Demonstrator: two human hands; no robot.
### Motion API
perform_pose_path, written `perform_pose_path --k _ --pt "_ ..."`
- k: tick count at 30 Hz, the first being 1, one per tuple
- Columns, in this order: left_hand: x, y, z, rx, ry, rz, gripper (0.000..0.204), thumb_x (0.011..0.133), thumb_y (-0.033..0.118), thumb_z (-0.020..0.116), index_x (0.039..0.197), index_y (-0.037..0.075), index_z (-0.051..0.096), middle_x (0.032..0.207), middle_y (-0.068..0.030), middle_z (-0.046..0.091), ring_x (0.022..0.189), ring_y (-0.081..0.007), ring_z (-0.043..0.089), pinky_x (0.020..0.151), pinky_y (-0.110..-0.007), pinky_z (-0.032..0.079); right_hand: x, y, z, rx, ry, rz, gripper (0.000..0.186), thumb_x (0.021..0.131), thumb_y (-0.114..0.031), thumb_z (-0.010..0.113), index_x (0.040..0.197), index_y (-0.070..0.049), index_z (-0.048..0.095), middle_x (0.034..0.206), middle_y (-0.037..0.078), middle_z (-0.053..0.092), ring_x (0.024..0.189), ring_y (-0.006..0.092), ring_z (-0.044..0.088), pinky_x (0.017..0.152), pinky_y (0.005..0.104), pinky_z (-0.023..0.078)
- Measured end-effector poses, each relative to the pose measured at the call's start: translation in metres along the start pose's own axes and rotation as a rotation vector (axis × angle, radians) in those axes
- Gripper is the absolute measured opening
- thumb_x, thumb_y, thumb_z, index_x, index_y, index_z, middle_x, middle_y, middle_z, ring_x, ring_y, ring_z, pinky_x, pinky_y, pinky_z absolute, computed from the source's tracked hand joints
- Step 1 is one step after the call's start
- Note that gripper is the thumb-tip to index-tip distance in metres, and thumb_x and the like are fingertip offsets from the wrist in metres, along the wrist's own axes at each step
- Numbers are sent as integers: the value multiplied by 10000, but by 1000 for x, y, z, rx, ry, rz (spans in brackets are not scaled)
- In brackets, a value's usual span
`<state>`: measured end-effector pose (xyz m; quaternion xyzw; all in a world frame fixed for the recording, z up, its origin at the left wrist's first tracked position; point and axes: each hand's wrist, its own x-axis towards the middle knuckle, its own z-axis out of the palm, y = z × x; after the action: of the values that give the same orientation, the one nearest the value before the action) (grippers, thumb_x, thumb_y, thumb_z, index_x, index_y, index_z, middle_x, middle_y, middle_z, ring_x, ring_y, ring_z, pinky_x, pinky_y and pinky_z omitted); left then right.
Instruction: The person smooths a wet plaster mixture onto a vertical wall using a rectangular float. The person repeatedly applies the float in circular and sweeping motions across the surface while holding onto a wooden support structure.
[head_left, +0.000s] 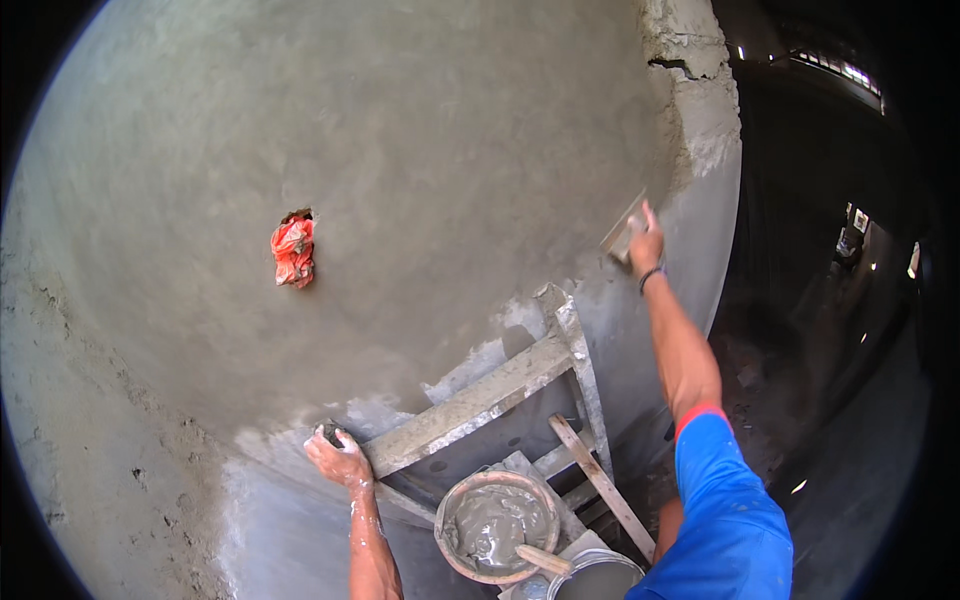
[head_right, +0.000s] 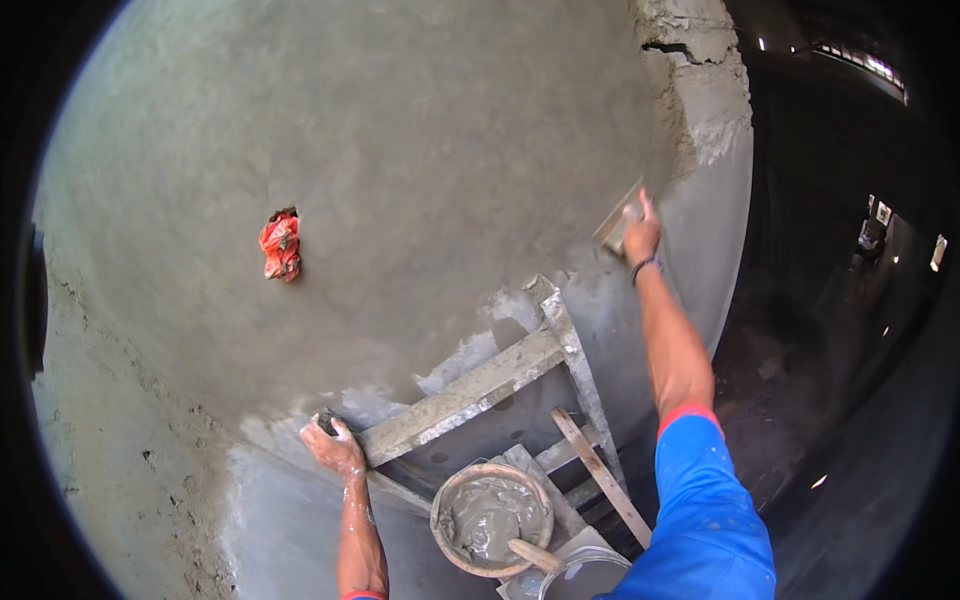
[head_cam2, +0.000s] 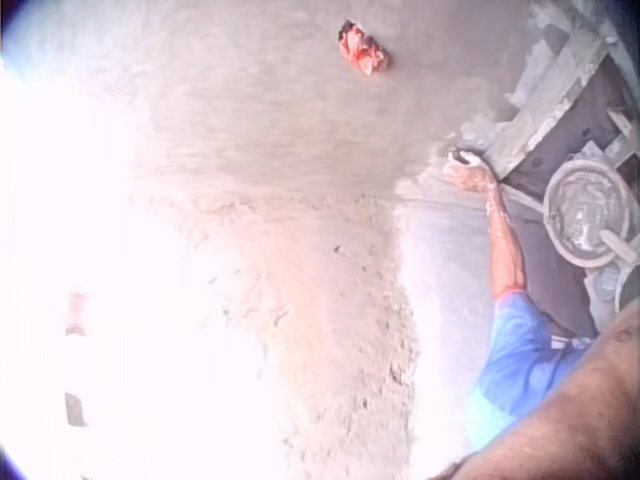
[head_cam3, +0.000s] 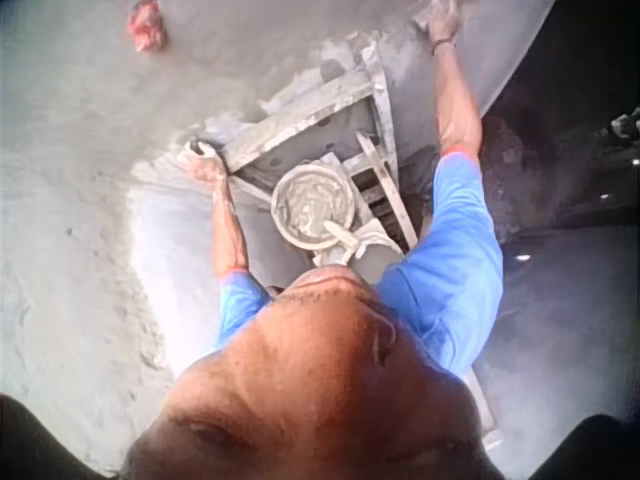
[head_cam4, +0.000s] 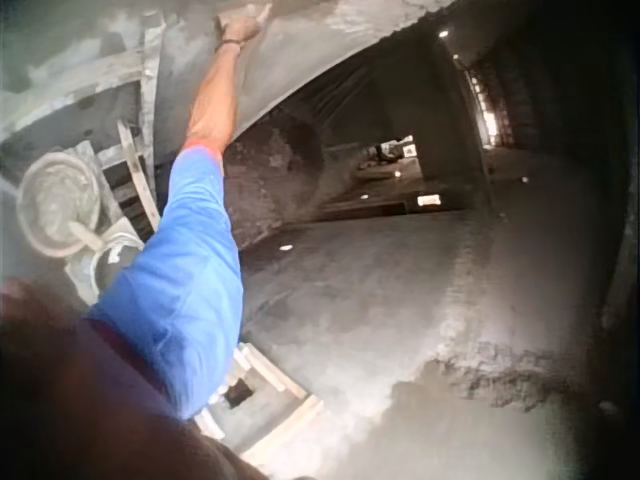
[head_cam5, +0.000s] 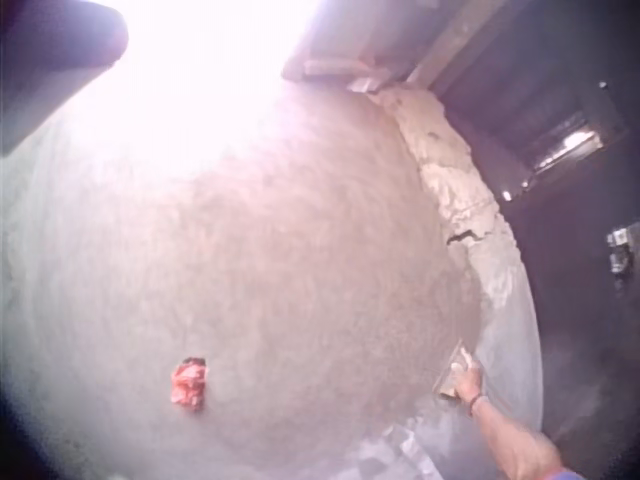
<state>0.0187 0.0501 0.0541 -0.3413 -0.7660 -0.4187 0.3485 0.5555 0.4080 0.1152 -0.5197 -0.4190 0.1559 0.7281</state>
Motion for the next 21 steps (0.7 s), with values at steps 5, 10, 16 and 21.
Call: perform_pose_path --k 5,10,16,21 --pt "3 -22 -12 18 37 88 393 778 61 723 1152 36 602 1090 -161 583 1065 -380 570 894 -477 478 -121 -81 53 -70 -184 -466 549 922 -180 650 1453 -225 516 1266 175 641 1147 349 618 990 439 485" --pt "4 -21 -13 4 20 72 399 775 58 720 1154 29 597 1071 -168 575 1046 -387 567 890 -478 476 -15 -171 46 -263 -131 -666 480 933 -237 633 1409 -240 565 1193 190 668 1092 354 639 962 444 496" --pt "1 1 -5 -2 18 43 395 773 62 729 1144 32 595 1058 -171 578 1044 -390 569 886 -484 473 45 -42 4 -24 -11 -227 495 922 -223 661 1409 -222 572 1337 190 620 1230 334 603 1028 397 471" --pt "2 -25 -16 17 27 75 393 781 56 730 1147 34 589 1066 -168 581 1053 -381 573 888 -480 475 -15 -86 39 -122 -53 -355 500 902 -193 689 1391 -228 592 1332 178 626 1222 351 602 1036 394 465"
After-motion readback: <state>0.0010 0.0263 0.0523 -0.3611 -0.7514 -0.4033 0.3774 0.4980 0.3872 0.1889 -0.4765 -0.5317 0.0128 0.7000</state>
